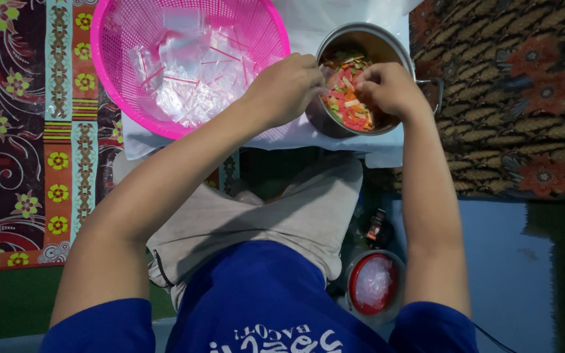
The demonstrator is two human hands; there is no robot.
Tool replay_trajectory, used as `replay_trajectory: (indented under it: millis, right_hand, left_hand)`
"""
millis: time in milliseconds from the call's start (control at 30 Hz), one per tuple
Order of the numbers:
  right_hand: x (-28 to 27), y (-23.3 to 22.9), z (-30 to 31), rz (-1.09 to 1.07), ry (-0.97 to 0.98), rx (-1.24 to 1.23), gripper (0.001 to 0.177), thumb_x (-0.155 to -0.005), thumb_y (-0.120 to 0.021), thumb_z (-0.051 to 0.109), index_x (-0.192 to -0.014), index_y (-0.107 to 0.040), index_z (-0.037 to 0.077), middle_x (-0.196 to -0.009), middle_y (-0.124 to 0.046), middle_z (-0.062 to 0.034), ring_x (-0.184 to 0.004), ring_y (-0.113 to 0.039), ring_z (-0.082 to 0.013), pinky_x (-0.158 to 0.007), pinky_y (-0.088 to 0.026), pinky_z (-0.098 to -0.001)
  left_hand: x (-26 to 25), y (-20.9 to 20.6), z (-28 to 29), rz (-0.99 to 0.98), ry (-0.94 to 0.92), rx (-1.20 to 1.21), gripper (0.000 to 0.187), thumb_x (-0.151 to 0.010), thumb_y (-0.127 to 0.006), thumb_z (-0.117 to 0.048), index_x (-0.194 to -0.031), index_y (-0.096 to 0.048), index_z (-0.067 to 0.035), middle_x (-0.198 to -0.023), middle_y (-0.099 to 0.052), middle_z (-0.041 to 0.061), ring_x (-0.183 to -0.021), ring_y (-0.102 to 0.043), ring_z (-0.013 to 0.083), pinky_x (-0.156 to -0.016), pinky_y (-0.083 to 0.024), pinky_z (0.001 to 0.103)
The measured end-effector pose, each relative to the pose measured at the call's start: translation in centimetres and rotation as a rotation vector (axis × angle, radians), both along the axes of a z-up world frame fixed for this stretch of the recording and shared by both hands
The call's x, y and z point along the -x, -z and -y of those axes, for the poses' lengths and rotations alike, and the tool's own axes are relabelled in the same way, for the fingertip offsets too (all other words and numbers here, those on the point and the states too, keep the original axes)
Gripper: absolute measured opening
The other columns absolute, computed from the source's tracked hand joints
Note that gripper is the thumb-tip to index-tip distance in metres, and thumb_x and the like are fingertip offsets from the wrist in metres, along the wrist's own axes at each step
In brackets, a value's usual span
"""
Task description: A person is manually filling small plastic zip-lock bags with snacks from a metal pot.
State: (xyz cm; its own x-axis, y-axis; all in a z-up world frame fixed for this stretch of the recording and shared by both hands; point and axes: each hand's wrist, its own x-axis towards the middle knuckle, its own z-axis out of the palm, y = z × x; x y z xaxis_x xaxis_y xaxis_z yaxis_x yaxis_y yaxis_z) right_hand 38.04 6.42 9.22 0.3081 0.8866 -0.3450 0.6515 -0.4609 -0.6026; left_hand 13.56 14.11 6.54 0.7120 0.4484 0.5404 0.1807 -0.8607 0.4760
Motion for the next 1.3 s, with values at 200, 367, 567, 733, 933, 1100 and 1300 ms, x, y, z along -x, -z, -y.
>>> replay_trajectory:
  millis: [200, 367, 567, 733, 933, 1100, 1300]
  right_hand:
    - [-0.9, 0.3, 0.0, -0.028, -0.078, -0.322, 0.018, -0.099, -0.071, 0.011, -0.113, -0.076, 0.001, -0.094, -0.074, -0.0072, -0.081, -0.068, -0.0136, -0.077, -0.056, -0.0256]
    - [1.8, -1.9, 0.9, -0.541, -0.011, -0.5, 0.009, -0.101, -0.07, 0.004, -0.11, -0.071, 0.002, -0.093, -0.07, -0.0034, -0.077, -0.062, -0.0071, -0.074, -0.055, -0.0164]
    - [4.4, -3.6, 1.2, -0.22, -0.233, -0.706, 0.012, -0.099, -0.071, -0.006, -0.11, -0.073, -0.006, -0.094, -0.072, -0.0113, -0.08, -0.067, -0.015, -0.077, -0.058, -0.0243]
    - [5.3, -4.2, 1.7, -0.065, -0.268, -0.699, 0.018, -0.093, -0.076, -0.005, -0.111, -0.076, -0.009, -0.094, -0.074, -0.0117, -0.079, -0.067, -0.0148, -0.076, -0.057, -0.0255]
    - [3.0, -1.9, 1.1, -0.014, -0.171, -0.746, 0.012, -0.096, -0.075, -0.006, -0.107, -0.077, -0.007, -0.088, -0.073, -0.0081, -0.074, -0.061, -0.0114, -0.07, -0.053, -0.0228]
    - [0.6, 2.2, 0.0, 0.273, -0.059, -0.371, 0.017, -0.086, -0.074, 0.001, -0.102, -0.08, -0.002, -0.078, -0.076, -0.0101, -0.058, -0.07, -0.015, -0.058, -0.06, -0.0274]
    - [-0.6, 4.2, -0.4, 0.618, -0.114, -0.141, 0.025, -0.082, -0.077, 0.008, -0.106, -0.082, 0.006, -0.094, -0.077, -0.0177, -0.079, -0.071, -0.0386, -0.079, -0.056, -0.0483]
  left_hand:
    - [-0.5, 0.2, 0.0, -0.011, -0.015, -0.019, 0.015, -0.096, -0.067, -0.012, -0.097, -0.079, -0.003, -0.1, -0.066, 0.01, -0.086, -0.06, 0.0247, -0.072, -0.053, 0.035]
    - [-1.1, 0.2, -0.2, 0.0, -0.009, 0.028, 0.011, -0.094, -0.065, -0.009, -0.102, -0.07, -0.003, -0.098, -0.069, 0.013, -0.087, -0.063, 0.0283, -0.073, -0.053, 0.038]
    - [-1.9, -0.3, -0.3, -0.03, -0.022, 0.076, 0.05, -0.079, -0.08, -0.006, -0.119, -0.051, -0.004, -0.091, -0.07, 0.018, -0.072, -0.068, 0.0322, -0.058, -0.055, 0.041]
    - [-1.8, -0.4, -0.2, -0.055, -0.025, 0.157, 0.07, -0.066, -0.088, -0.006, -0.121, -0.045, -0.01, -0.096, -0.071, 0.017, -0.077, -0.07, 0.0375, -0.063, -0.055, 0.046]
    - [-1.6, -0.4, -0.2, -0.072, -0.031, 0.162, 0.042, -0.088, -0.076, -0.011, -0.118, -0.047, -0.007, -0.092, -0.071, 0.018, -0.071, -0.069, 0.0345, -0.058, -0.055, 0.044]
    - [-1.2, -1.5, 0.1, -0.048, 0.013, 0.193, 0.026, -0.089, -0.071, -0.004, -0.111, -0.056, -0.003, -0.09, -0.069, 0.017, -0.06, -0.066, 0.0295, -0.053, -0.054, 0.041]
    - [-1.3, -1.0, 0.2, -0.064, -0.008, 0.16, 0.035, -0.081, -0.076, -0.005, -0.109, -0.055, -0.005, -0.091, -0.07, 0.017, -0.066, -0.064, 0.0334, -0.056, -0.052, 0.043]
